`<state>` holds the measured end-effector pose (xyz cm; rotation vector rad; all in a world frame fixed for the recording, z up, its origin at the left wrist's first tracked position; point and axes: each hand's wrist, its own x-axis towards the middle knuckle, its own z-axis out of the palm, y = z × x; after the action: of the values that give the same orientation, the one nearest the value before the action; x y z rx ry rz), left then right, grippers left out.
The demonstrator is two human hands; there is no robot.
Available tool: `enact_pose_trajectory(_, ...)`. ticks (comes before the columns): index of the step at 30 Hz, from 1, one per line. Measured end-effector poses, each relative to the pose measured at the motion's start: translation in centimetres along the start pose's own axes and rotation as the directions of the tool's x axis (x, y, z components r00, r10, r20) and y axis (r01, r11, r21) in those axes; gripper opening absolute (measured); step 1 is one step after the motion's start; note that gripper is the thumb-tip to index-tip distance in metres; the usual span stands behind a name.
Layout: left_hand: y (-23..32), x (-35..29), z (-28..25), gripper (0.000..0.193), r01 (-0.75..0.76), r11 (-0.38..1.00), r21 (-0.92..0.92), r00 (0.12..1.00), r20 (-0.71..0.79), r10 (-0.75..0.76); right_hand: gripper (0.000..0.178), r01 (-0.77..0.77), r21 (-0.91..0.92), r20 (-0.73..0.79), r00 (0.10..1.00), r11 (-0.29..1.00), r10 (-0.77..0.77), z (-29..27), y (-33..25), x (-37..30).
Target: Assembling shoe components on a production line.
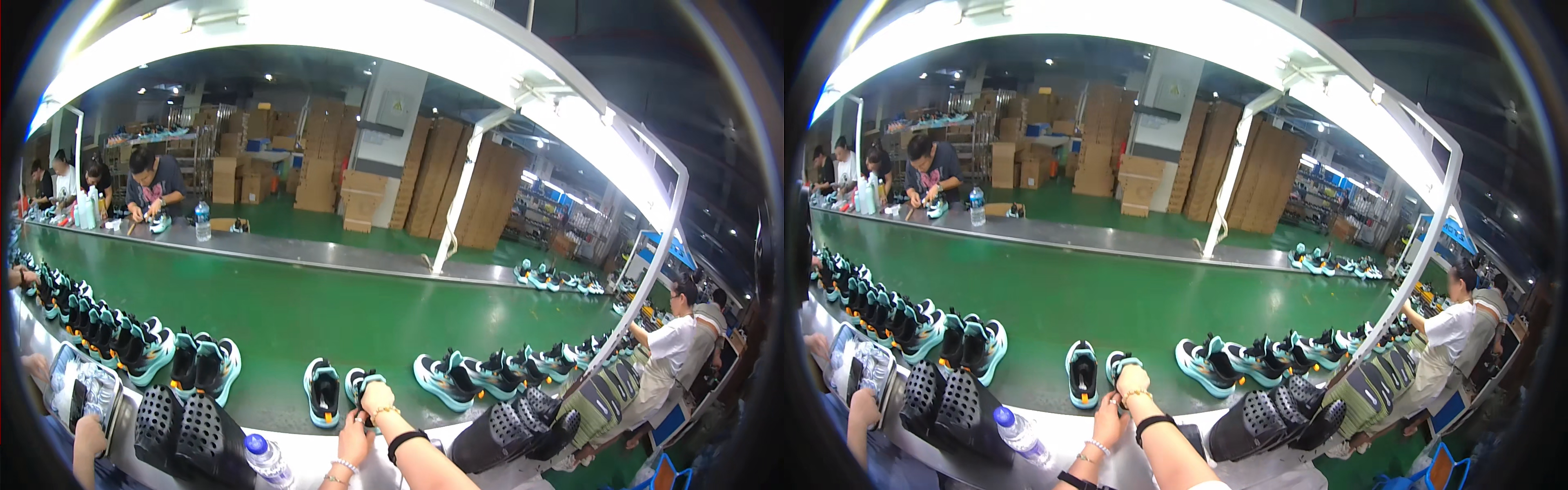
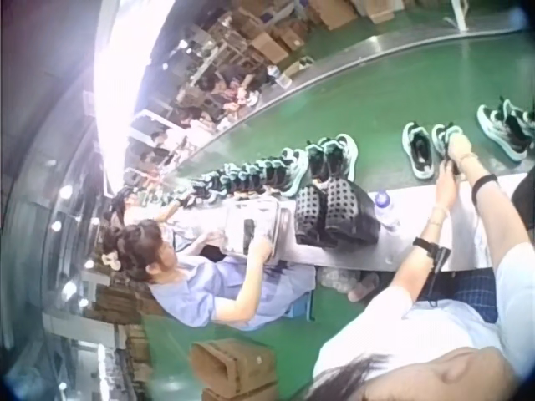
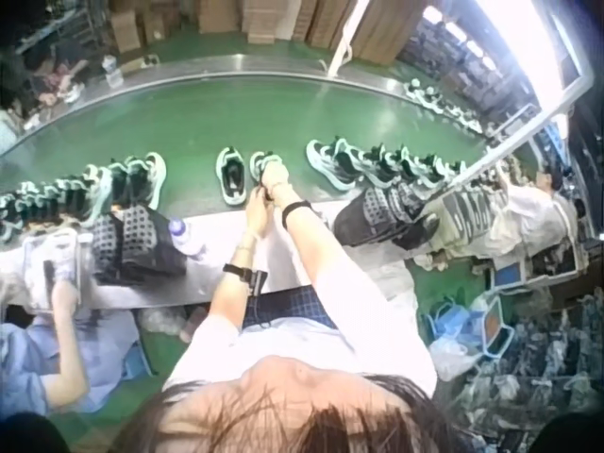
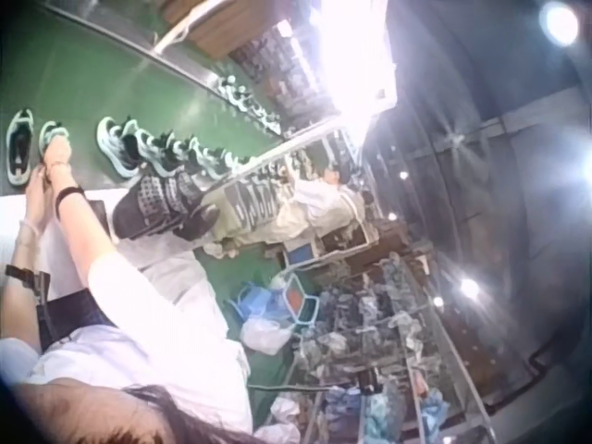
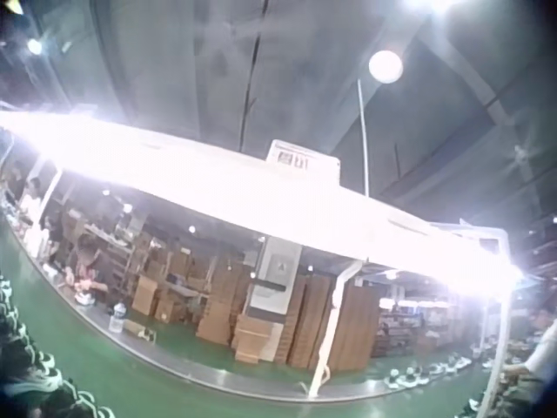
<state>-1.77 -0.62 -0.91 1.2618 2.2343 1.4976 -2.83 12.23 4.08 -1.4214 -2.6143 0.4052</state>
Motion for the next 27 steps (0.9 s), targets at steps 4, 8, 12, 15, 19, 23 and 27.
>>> enact_pose_trajectory(4,0.5,-0.3,0.8,0.040,0.000,0.998,0.069,0.997,-0.071,0.005,0.029,0.092,0.047,0.094,0.991,0.995,-0.096,-1.3,1.3,-0.7)
enact_pose_trajectory(8,0.4,-0.1,1.2,0.040,-0.073,0.997,-0.038,0.980,-0.188,0.065,0.030,0.331,0.512,-0.173,0.944,0.793,-0.282,-1.4,3.7,-3.4)
enact_pose_trajectory(12,-2.3,1.0,1.9,0.046,-0.229,0.973,-0.040,0.906,-0.373,0.198,0.031,0.424,0.729,-0.436,0.893,0.537,-0.113,0.9,3.9,-11.4)
enact_pose_trajectory(15,-2.1,1.4,2.5,0.051,-0.238,0.971,-0.012,0.899,-0.380,0.216,0.039,-0.086,0.860,0.142,0.987,0.502,-0.074,0.7,5.4,-17.6)
enact_pose_trajectory(19,-0.2,0.7,1.6,0.030,-0.202,0.957,0.211,0.829,-0.483,0.281,0.043,-0.114,0.874,0.192,0.974,0.473,-0.119,3.5,7.3,-21.5)
enact_pose_trajectory(23,0.3,0.2,1.0,0.019,-0.027,0.996,-0.087,0.953,-0.303,0.000,0.041,-0.161,0.957,0.205,0.964,0.241,-0.170,7.2,8.5,-21.6)
enact_pose_trajectory(27,-1.1,0.0,2.3,0.024,0.107,0.990,-0.091,0.993,-0.046,-0.111,0.033,-0.065,0.943,0.149,0.959,0.326,-0.241,5.9,8.0,-22.1)
